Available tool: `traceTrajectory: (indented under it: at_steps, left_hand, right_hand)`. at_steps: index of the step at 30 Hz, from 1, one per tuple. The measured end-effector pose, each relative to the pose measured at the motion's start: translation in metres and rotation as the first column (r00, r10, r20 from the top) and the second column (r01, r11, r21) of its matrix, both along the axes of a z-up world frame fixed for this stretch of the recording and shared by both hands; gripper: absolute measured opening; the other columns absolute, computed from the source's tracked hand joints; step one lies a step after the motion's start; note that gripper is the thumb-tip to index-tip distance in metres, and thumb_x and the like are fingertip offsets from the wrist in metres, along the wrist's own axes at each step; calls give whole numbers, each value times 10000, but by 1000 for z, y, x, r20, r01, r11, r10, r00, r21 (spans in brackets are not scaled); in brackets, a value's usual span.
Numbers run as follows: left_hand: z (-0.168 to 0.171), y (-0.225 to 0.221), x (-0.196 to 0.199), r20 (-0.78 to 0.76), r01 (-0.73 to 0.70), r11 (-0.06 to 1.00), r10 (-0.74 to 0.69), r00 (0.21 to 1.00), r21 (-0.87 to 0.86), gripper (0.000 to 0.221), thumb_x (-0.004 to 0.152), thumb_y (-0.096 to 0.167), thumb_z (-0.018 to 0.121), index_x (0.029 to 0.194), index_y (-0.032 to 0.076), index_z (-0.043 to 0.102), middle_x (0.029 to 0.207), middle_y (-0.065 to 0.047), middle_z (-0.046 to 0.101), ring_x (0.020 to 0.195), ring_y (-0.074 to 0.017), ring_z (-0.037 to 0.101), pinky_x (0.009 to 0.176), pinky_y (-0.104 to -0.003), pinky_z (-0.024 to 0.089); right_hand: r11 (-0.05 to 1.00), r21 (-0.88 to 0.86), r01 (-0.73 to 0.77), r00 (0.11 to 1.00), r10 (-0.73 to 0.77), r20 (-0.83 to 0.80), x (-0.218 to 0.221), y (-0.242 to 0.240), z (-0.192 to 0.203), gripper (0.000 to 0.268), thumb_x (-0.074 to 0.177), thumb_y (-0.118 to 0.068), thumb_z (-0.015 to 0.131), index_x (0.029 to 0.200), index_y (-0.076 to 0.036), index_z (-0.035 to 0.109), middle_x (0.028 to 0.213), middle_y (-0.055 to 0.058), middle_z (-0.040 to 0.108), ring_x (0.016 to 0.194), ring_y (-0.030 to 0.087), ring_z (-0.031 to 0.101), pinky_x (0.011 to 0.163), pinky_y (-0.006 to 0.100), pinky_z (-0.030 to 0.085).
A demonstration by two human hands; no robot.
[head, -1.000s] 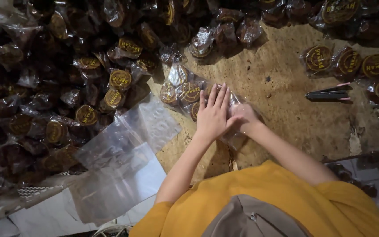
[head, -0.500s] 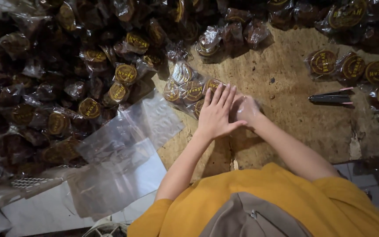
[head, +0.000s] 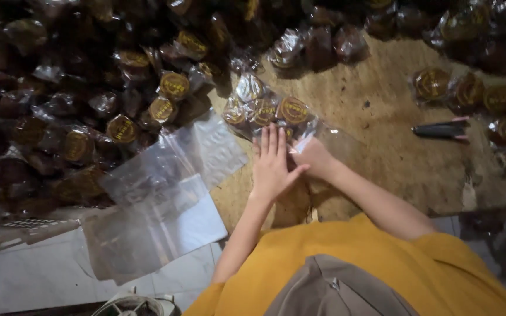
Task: Manually packaging individually wrapped baked goods into larger plastic bags and sealing them with a stapler.
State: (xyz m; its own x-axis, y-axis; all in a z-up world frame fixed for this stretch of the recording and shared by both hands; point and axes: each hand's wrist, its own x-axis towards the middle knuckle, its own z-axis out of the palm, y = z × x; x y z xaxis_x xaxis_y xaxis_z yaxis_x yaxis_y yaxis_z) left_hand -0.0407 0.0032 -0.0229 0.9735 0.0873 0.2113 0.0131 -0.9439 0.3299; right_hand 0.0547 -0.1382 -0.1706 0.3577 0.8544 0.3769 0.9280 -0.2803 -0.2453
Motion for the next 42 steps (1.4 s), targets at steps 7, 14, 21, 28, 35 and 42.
traceTrajectory:
  at_steps: [7, 14, 21, 28, 35, 42]
  left_hand:
    - [-2, -7, -3, 32, -2, 994, 6, 999, -109, 1207, 749, 881, 479, 1552, -13, 366, 1653, -281, 238, 1550, -448, 188, 1267, -553, 122]
    - [-9, -2, -4, 57, -1, 997, 5, 998, -76, 1118, 785, 831, 513, 1548, 22, 398, 1657, -244, 269, 1548, -418, 237, 1245, -537, 210]
    - [-5, -6, -2, 81, -14, 998, 19, 997, -68, 1078, 808, 803, 548, 1552, 36, 403, 1662, -246, 257, 1545, -423, 252, 1246, -532, 236]
    - [-7, -17, -36, 36, 1, 969, 9, 999, -249, 971, 878, 585, 657, 1582, 7, 322, 1673, -276, 165, 1550, -435, 156, 1231, -539, 164]
    - [32, 12, -17, 353, 28, 908, 134, 926, -417, 765, 889, 378, 750, 1537, 97, 456, 1508, -117, 532, 1384, -296, 517, 1164, -410, 367]
    - [104, 65, 42, 181, 206, 726, -114, 977, -656, 651, 872, 604, 652, 1333, 145, 632, 1422, -116, 615, 1333, -286, 558, 1144, -555, 404]
  right_hand:
    - [992, -113, 64, 964, -91, -250, -15, -9, 61, 475, 932, -452, 520, 992, -6, 671, 866, 223, 648, 849, 426, 633, 871, 528, 464]
    - [932, -121, 341, 924, -309, 225, 56, -11, 41, 232, 850, -334, 593, 924, -118, 637, 815, 46, 560, 751, 253, 619, 649, 393, 505]
    - [774, -416, 478, 750, -606, -266, 67, 16, 88, 372, 946, -302, 463, 1236, -94, 567, 944, 208, 748, 928, 405, 738, 794, 519, 568]
    - [922, 138, 361, -327, 263, -908, 25, -65, 194, 1091, 613, -28, 746, 1604, -67, 290, 1493, 241, 521, 1284, 295, 574, 960, 421, 501]
    - [999, -10, 39, 921, -40, -387, 54, -1, 346, 128, 926, -201, 723, 913, -85, 777, 1016, 123, 748, 994, 381, 678, 900, 482, 539]
    - [678, 690, -254, 943, 331, 22, 23, -10, 402, 217, 1009, -223, 569, 843, -160, 693, 871, 42, 738, 934, 235, 699, 1120, 489, 455]
